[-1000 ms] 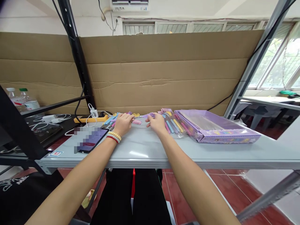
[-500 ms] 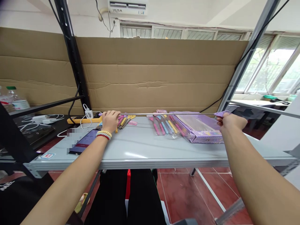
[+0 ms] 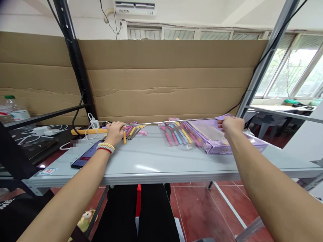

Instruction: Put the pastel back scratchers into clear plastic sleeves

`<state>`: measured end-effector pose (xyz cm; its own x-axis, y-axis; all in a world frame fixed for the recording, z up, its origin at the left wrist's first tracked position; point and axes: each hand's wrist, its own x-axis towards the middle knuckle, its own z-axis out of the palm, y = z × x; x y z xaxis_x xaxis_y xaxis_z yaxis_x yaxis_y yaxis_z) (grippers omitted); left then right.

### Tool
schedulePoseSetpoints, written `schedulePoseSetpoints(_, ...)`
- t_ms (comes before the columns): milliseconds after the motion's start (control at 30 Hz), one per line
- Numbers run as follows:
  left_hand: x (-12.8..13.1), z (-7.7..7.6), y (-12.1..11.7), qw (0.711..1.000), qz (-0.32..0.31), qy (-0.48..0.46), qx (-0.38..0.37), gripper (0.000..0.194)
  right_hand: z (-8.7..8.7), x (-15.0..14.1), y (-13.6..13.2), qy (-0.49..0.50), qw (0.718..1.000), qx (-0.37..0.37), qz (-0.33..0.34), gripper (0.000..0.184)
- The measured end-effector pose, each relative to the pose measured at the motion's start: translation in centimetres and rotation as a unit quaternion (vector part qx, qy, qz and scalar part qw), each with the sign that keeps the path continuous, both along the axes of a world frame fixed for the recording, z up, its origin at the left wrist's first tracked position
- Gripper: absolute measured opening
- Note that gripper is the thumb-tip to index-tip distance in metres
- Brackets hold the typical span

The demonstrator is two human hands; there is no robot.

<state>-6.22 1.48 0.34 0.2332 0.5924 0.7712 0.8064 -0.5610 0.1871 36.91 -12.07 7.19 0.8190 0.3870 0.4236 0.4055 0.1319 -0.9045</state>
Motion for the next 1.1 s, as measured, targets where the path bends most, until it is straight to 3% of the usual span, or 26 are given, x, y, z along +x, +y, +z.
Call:
schedulePoseSetpoints(100,2.1,0.2,-1.0,0.999,-0.017,0.036,0.006,0.021,0.4,-4.5,0.9,0.013,0.994,-0.091,0.050,0.015)
schedulePoseSetpoints(200,4.0,0.3,-2.2,0.997,-0.028,0.069,0.018,0.020,0.1,-11.7,2.3,-0.078,0.966,-0.136,0.207,0.014)
schedulePoseSetpoints(333,4.4,0.3,-3.2,0.996,-0.039,0.071,0.031,0.018,-0.7,-21.2,4.0,-0.195,0.909,-0.133,0.342,0.014)
schedulePoseSetpoints(433,3.7,0.5,-3.5,0.997,-0.012,0.061,0.034,0.020,-1.1,-24.7,5.0,-0.215,0.905,-0.108,0.352,0.020)
schedulePoseSetpoints(533,3.3,0.5,-3.5,0.998,-0.007,0.062,0.017,0.023,-1.9,-24.3,6.1,-0.188,0.896,-0.098,0.389,0.018)
schedulePoseSetpoints(667,3.5,0.0,-3.1,0.993,-0.076,0.083,-0.028,0.027,-4.5,-20.4,7.4,-0.177,0.876,-0.080,0.441,0.026)
schedulePoseSetpoints(833,3.5,-0.2,-3.1,0.987,-0.081,0.105,-0.085,0.031,-7.4,-17.2,8.0,-0.046,0.913,-0.023,0.405,0.042)
schedulePoseSetpoints(933,3.5,-0.2,-3.2,0.986,-0.080,0.110,-0.094,0.031,-7.6,-17.1,7.9,0.001,0.912,-0.003,0.411,0.043)
schedulePoseSetpoints(1100,3.8,-0.2,-3.6,0.985,-0.084,0.131,-0.078,0.033,-7.3,-17.5,7.3,-0.024,0.908,-0.032,0.417,0.038)
